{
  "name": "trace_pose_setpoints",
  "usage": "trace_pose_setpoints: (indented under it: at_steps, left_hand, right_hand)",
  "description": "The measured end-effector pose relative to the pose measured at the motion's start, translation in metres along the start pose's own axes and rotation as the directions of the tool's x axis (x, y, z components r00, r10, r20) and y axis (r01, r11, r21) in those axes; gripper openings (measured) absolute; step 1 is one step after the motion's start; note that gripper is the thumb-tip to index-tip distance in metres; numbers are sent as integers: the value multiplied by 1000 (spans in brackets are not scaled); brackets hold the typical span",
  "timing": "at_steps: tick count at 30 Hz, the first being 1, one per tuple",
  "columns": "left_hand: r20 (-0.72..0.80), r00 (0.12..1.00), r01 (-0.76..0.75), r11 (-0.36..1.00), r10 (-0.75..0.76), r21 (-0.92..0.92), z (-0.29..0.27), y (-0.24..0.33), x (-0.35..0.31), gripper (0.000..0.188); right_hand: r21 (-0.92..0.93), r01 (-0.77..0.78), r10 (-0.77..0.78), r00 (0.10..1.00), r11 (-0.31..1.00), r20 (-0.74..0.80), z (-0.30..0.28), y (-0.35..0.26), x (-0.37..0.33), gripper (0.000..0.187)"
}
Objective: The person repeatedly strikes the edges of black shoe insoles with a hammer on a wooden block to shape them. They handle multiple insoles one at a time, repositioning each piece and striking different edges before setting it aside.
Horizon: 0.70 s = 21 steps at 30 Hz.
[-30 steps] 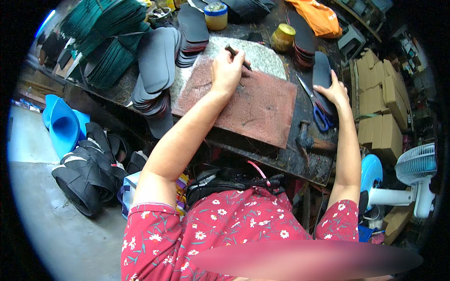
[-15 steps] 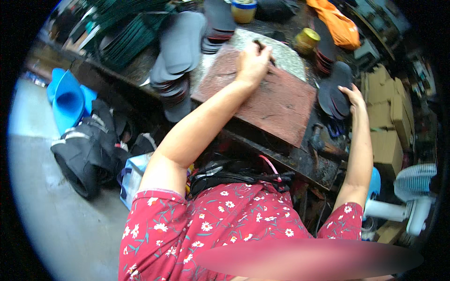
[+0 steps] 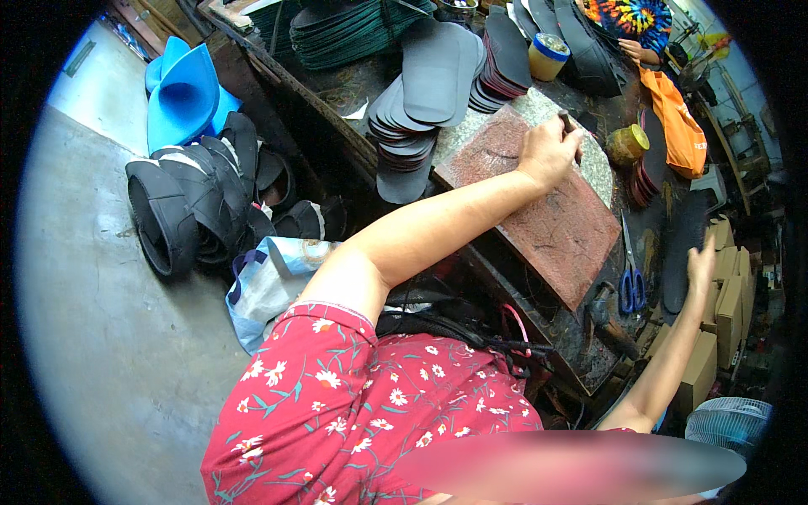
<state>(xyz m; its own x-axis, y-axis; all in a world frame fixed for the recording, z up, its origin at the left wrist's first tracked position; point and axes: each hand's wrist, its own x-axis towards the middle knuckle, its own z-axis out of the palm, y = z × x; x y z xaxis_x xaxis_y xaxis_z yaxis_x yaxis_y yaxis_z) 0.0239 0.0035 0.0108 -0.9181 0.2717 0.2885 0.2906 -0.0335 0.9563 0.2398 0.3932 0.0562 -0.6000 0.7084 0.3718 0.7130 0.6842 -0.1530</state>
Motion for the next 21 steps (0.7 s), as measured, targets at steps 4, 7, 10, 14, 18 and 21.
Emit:
trace_pose_setpoints:
  at_steps: [4, 7, 10, 14, 18, 21]
  left_hand:
    - [8, 998, 69, 967, -69, -244, 2, 1, 6, 24]
    - [124, 992, 32, 993, -18, -113, -6, 6, 4, 25]
    - [209, 976, -49, 996, 63, -72, -24, 9, -5, 26]
    - [196, 975, 74, 987, -102, 144, -45, 3, -22, 28]
    - [160, 987, -56, 981, 26, 185, -42, 1, -25, 25]
    - [162, 987, -40, 974, 4, 222, -41, 6, -24, 26]
  right_hand:
    - [677, 201, -136, 980, 708, -149, -65, -64, 17, 63]
    - [873, 177, -411, 911, 455, 29, -71, -156, 5, 67]
    - [821, 135, -468, 866, 555, 174, -50, -246, 0, 68]
    - [807, 203, -627, 740, 555, 244, -8, -319, 28, 69]
    - [687, 257, -646, 654, 680, 394, 39, -361, 56, 77]
    - [73, 714, -713, 700, 697, -44, 49, -383, 41, 69]
